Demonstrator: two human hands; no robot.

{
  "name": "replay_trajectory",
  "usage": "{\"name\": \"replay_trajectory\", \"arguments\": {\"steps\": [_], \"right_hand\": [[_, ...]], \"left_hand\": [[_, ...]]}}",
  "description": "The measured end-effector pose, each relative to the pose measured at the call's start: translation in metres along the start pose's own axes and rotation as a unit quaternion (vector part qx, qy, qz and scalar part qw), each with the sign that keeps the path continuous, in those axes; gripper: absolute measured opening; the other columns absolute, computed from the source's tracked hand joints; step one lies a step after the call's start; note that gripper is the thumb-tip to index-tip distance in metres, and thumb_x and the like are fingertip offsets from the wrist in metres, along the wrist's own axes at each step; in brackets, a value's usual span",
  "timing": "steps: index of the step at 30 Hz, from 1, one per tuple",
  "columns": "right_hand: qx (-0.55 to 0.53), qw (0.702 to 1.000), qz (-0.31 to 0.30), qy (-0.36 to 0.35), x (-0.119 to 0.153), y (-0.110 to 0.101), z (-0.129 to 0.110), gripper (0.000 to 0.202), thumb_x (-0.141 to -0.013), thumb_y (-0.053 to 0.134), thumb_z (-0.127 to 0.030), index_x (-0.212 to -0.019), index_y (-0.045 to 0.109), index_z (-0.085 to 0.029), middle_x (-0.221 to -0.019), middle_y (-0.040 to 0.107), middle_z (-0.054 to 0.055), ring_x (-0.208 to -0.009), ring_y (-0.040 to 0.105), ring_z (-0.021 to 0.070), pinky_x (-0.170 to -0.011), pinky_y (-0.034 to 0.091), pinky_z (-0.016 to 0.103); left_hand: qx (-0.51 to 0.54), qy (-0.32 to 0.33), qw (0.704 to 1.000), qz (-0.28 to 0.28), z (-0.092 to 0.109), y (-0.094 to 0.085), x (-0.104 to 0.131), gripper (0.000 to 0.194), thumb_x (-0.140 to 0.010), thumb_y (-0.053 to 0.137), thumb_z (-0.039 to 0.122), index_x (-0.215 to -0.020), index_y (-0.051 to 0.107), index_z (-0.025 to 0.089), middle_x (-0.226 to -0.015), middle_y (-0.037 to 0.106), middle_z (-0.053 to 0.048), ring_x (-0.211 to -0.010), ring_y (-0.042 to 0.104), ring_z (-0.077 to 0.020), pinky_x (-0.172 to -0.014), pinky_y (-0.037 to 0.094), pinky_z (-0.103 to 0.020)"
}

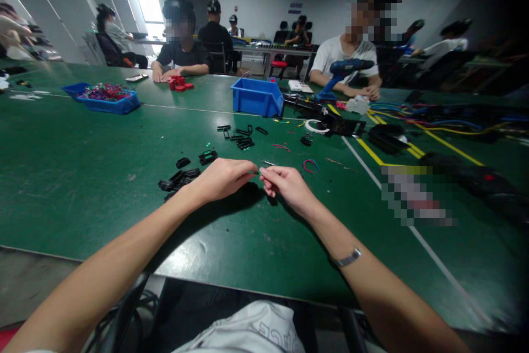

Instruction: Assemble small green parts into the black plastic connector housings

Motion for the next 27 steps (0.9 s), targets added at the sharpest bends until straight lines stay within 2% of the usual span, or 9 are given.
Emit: {"name": "replay_trajectory", "arguments": {"steps": [6, 10, 13, 17, 21, 27], "right_hand": [[-0.002, 1.000, 0.005, -0.005, 0.000, 0.000, -0.001, 0.037, -0.087, 0.071, -0.050, -0.078, 0.068, -0.015, -0.059, 0.057, -0.002, -0.051, 0.052, 0.0092, -0.047, 0.040, 0.020], [0.005, 1.000, 0.018, -0.017, 0.001, 0.000, -0.004, 0.037, -0.086, 0.072, -0.051, -0.079, 0.069, -0.015, -0.059, 0.057, -0.002, -0.050, 0.053, 0.0094, -0.048, 0.041, 0.021], [0.034, 0.998, 0.044, -0.043, 0.002, -0.001, -0.008, 0.037, -0.086, 0.072, -0.051, -0.081, 0.069, -0.015, -0.060, 0.058, -0.002, -0.050, 0.052, 0.0092, -0.047, 0.040, 0.021], [0.074, 0.991, 0.074, -0.088, 0.006, 0.000, -0.016, 0.036, -0.088, 0.070, -0.051, -0.079, 0.069, -0.016, -0.062, 0.059, -0.001, -0.050, 0.053, 0.0093, -0.047, 0.040, 0.021], [0.097, 0.986, 0.080, -0.111, 0.009, 0.001, -0.019, 0.033, -0.089, 0.069, -0.049, -0.083, 0.071, -0.016, -0.064, 0.060, -0.001, -0.051, 0.053, 0.0101, -0.049, 0.041, 0.022], [0.122, 0.981, 0.076, -0.126, 0.011, 0.001, -0.020, 0.033, -0.090, 0.068, -0.049, -0.084, 0.072, -0.017, -0.064, 0.060, 0.000, -0.052, 0.053, 0.0115, -0.049, 0.041, 0.024]], "left_hand": [[0.004, -0.005, 1.000, 0.007, 0.000, -0.001, 0.000, 0.018, -0.099, 0.053, 0.021, -0.112, 0.065, 0.018, -0.096, 0.074, -0.005, -0.078, 0.068, -0.0134, -0.070, 0.045, -0.022], [0.018, -0.032, 0.999, 0.014, -0.002, -0.004, 0.000, 0.017, -0.097, 0.057, 0.025, -0.111, 0.063, 0.018, -0.083, 0.070, -0.001, -0.068, 0.061, -0.0111, -0.064, 0.040, -0.021], [0.050, -0.053, 0.997, 0.022, -0.002, -0.008, 0.000, 0.018, -0.097, 0.058, 0.031, -0.108, 0.061, 0.017, -0.074, 0.063, 0.001, -0.062, 0.054, -0.0105, -0.060, 0.037, -0.021], [0.114, -0.082, 0.990, 0.029, 0.001, -0.012, -0.002, 0.020, -0.097, 0.056, 0.033, -0.105, 0.061, 0.016, -0.081, 0.063, -0.002, -0.067, 0.054, -0.0115, -0.064, 0.039, -0.022], [0.198, -0.124, 0.972, 0.031, 0.000, -0.011, -0.005, 0.022, -0.096, 0.057, 0.035, -0.096, 0.064, 0.015, -0.077, 0.061, -0.001, -0.065, 0.051, -0.0110, -0.062, 0.038, -0.023], [0.342, -0.184, 0.921, 0.026, -0.005, -0.002, -0.006, 0.025, -0.094, 0.061, 0.038, -0.093, 0.065, 0.013, -0.075, 0.057, 0.000, -0.065, 0.048, -0.0106, -0.060, 0.036, -0.023]]}}
Point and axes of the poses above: each hand's wrist, its own x-axis away from the middle knuckle, its own y-axis out of the palm, z = x × y, the point moved 4 cm from there along -x, towards the middle knuckle
